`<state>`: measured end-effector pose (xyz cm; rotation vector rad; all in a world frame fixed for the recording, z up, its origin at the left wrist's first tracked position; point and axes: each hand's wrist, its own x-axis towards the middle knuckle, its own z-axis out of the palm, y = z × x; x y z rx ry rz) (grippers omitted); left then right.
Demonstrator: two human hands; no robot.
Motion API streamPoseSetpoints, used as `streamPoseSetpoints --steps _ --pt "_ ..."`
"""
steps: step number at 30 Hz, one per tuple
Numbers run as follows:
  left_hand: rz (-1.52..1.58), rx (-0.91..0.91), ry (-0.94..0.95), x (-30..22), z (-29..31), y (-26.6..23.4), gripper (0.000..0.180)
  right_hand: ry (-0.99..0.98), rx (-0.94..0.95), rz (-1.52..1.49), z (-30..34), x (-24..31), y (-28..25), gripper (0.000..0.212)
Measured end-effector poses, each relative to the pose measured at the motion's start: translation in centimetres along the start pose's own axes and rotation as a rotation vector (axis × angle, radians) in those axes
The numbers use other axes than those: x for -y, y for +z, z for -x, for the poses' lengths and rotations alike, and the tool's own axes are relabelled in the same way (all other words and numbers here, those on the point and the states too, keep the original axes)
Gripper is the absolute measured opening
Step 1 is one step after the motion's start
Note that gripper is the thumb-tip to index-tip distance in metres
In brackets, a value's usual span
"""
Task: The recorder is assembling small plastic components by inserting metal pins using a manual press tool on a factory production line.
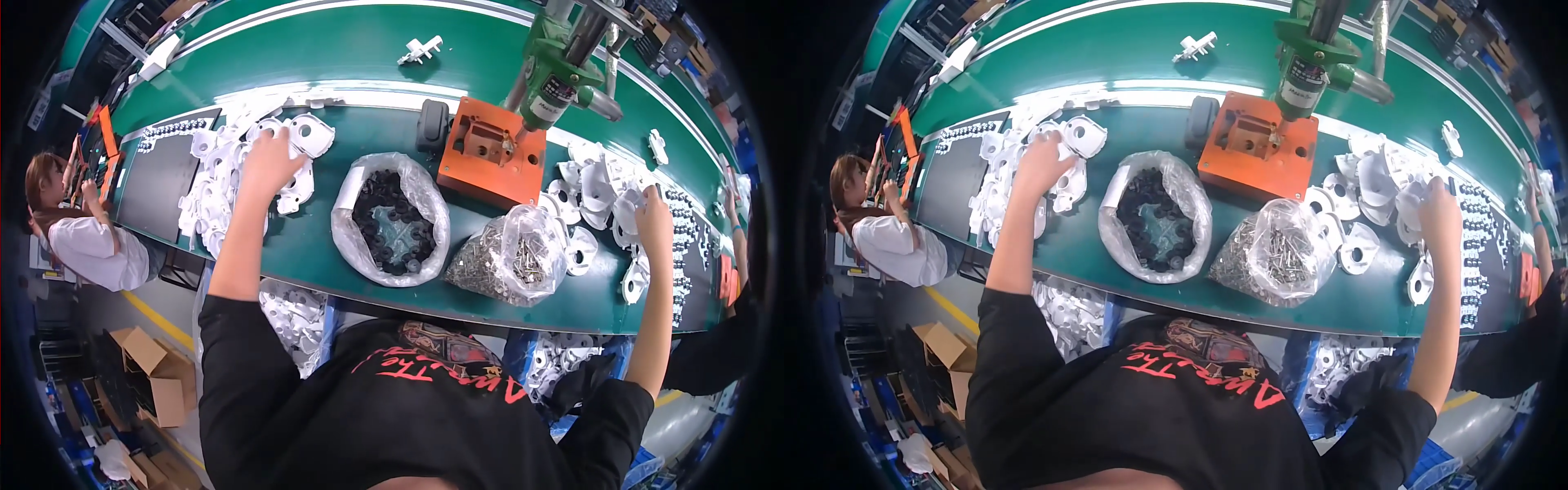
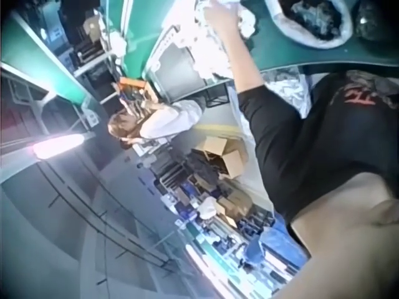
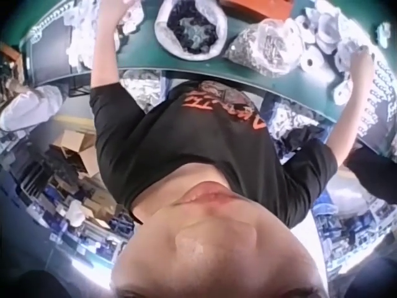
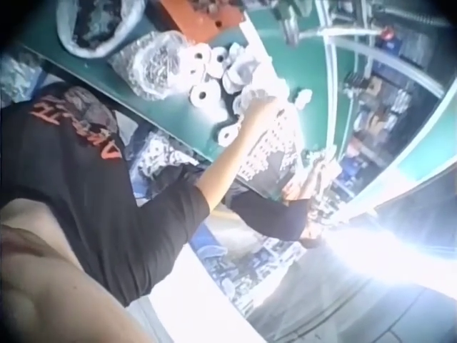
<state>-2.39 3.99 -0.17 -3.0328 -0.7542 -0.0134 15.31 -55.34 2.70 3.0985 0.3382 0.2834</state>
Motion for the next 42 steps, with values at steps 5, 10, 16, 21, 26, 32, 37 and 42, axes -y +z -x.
streamPoseSetpoints --steps 5,10,16,21,26,32,37,42 --pt "0.2 0.034 -0.067 0.2 2.6 2.3 0.056 0.1 -0.254 0.014 -0.6 0.5 -1.4 0.021" --pt "0.264 0.019 0.118 0.5 3.0 4.2 0.04 0.016 -0.414 -0.176 2.9 2.1 -6.3 0.024" --pt "1.606 0.08 0.129 -1.5 2.9 1.9 0.017 -0.237 -0.2 -1.29 7.3 12.6 -8.9 0.034" --pt "1.677 0.187 0.477 -13.1 6.3 -1.2 0.015 -0.663 0.287 -1.603 7.8 20.9 -6.7 0.028" --pt "1.962 0.528 0.562 -19.0 9.2 -4.9 0.008 -0.551 0.381 -1.451 8.4 22.7 -7.3 0.031" --pt "1.933 0.572 0.544 -20.0 8.8 -2.5 0.014 -0.41 0.27 -1.326 9.1 21.4 -6.7 0.04" --pt "1.853 0.546 0.586 -20.3 8.7 -2.9 0.014 -0.368 0.502 -1.195 8.9 20.7 -6.9 0.035" --pt "2.322 0.954 0.259 -20.8 9.2 -1.5 0.034 -0.466 0.412 -1.322 8.3 20.0 -5.8 0.025"
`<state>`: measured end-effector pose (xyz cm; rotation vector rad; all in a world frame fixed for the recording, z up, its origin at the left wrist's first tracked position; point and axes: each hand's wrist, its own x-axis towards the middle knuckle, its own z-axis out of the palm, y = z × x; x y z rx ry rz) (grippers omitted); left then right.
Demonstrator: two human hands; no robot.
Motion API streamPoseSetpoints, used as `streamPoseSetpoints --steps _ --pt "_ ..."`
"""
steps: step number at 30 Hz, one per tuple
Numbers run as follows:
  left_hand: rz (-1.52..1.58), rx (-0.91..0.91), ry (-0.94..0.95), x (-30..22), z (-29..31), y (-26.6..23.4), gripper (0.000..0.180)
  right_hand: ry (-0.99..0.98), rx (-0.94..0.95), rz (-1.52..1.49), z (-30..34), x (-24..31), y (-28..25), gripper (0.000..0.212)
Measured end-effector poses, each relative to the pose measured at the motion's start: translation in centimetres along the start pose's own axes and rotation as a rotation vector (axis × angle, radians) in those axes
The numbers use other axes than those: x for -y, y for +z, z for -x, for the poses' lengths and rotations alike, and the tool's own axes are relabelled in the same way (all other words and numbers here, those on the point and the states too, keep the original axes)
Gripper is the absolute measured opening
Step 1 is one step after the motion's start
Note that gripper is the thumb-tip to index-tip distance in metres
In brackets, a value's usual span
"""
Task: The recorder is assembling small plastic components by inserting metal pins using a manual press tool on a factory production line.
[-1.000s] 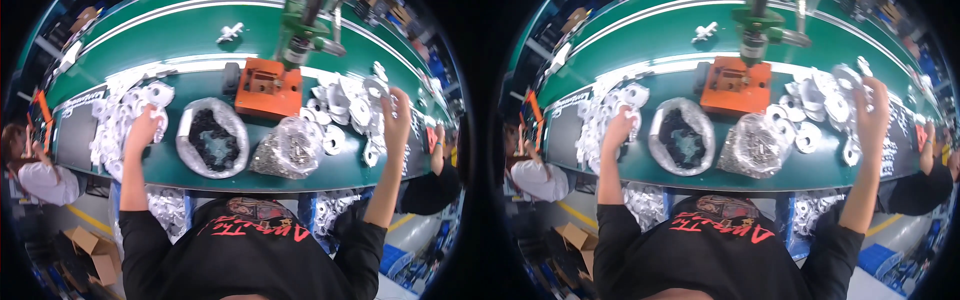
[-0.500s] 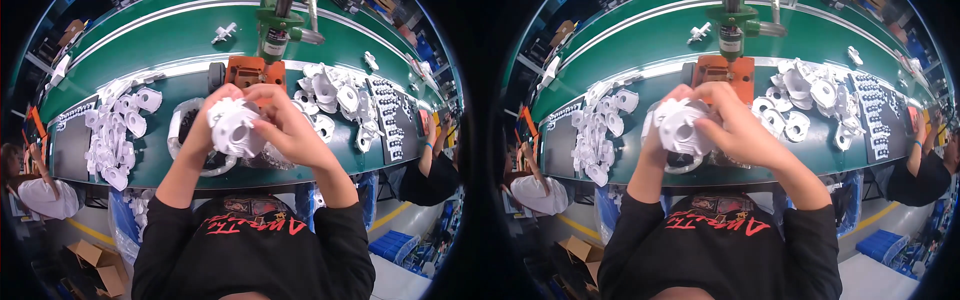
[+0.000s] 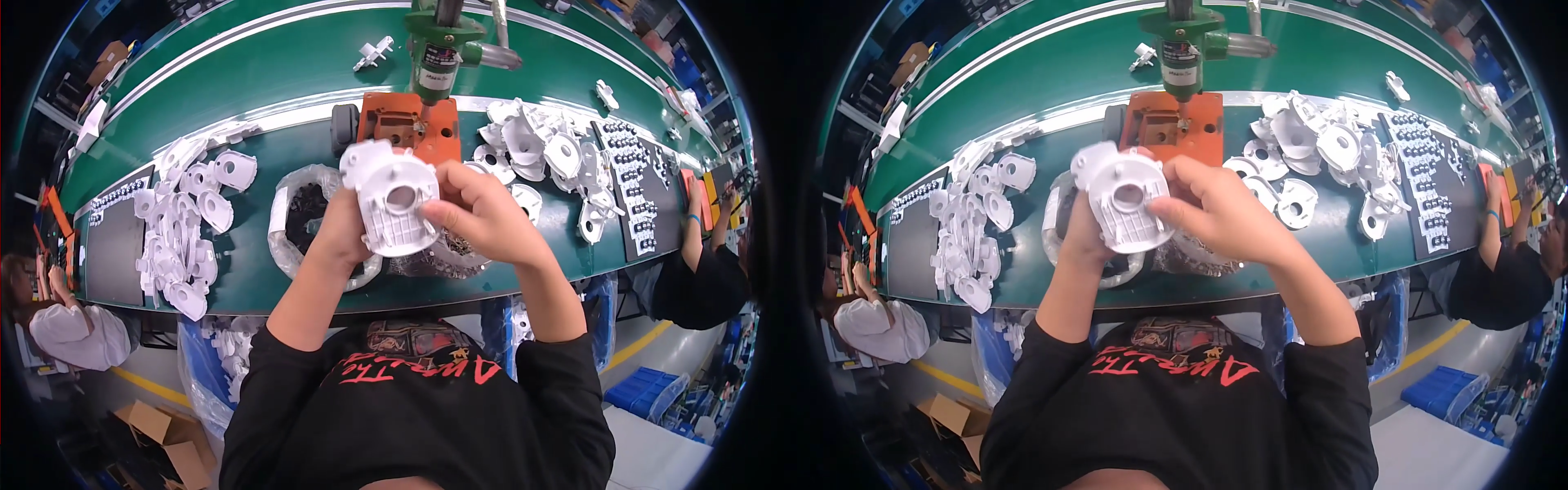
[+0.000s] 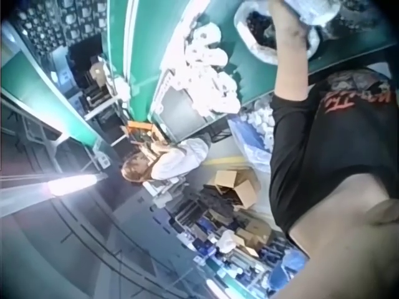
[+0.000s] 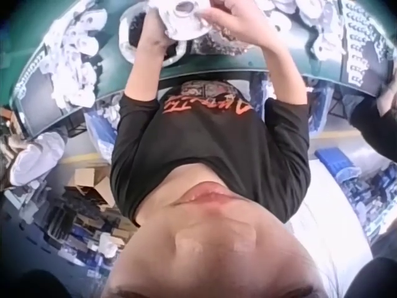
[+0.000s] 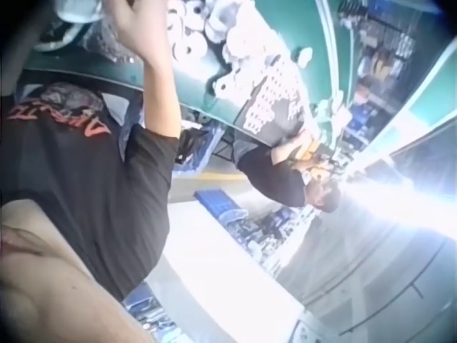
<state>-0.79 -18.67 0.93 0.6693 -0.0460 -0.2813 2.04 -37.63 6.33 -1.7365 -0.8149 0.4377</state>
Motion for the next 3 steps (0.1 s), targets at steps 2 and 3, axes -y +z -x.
streamPoseSetpoints --steps 2,3 --pt "0.126 0.014 0.089 -0.9 0.6 2.8 0.051 0.149 -0.115 -0.215 0.1 1.2 -0.2 0.019" --pt "0.128 0.03 0.072 -0.7 0.1 2.9 0.051 0.117 -0.154 -0.178 0.1 1.0 -0.1 0.02"
